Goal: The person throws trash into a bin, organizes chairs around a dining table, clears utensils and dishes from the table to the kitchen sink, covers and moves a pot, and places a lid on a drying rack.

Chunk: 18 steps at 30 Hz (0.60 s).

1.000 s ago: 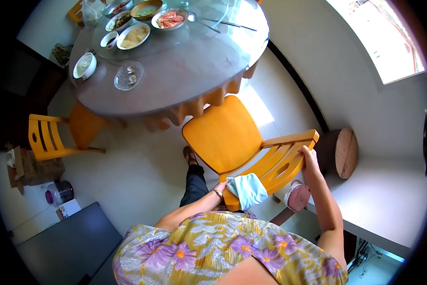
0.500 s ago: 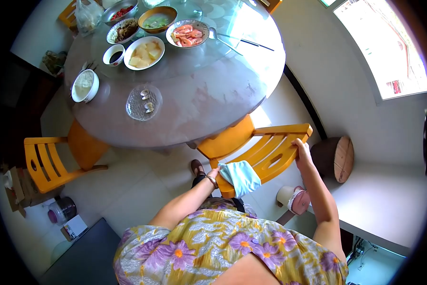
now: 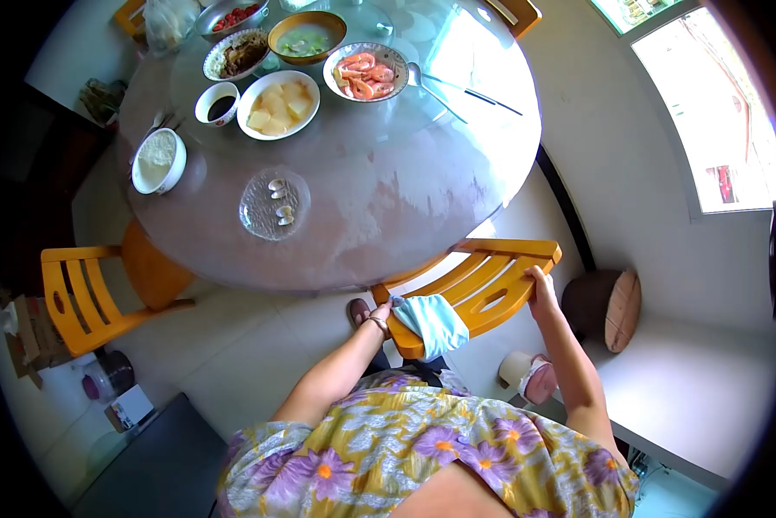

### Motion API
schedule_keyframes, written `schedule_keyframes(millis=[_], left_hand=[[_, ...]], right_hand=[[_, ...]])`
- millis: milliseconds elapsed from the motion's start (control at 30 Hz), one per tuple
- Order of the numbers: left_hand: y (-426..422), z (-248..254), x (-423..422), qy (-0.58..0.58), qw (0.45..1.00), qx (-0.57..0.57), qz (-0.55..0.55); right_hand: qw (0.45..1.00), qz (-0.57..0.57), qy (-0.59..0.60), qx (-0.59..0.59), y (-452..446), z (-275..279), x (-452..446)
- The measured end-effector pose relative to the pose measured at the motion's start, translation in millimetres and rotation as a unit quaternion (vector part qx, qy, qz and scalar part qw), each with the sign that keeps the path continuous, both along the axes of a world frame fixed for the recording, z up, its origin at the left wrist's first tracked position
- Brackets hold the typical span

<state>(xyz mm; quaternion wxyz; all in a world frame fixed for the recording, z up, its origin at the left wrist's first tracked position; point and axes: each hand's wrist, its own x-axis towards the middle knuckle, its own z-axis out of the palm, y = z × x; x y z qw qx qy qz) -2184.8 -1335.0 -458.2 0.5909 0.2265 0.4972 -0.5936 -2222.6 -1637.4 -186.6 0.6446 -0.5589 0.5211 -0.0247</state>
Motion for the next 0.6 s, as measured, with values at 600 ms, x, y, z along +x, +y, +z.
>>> schedule_keyframes(millis=[600], left_hand=[[84, 139, -32, -0.205, 0.941, 0.248, 0.105]], right_hand=[[0.735, 0.400, 0.062, -0.544, -195, -114, 361]])
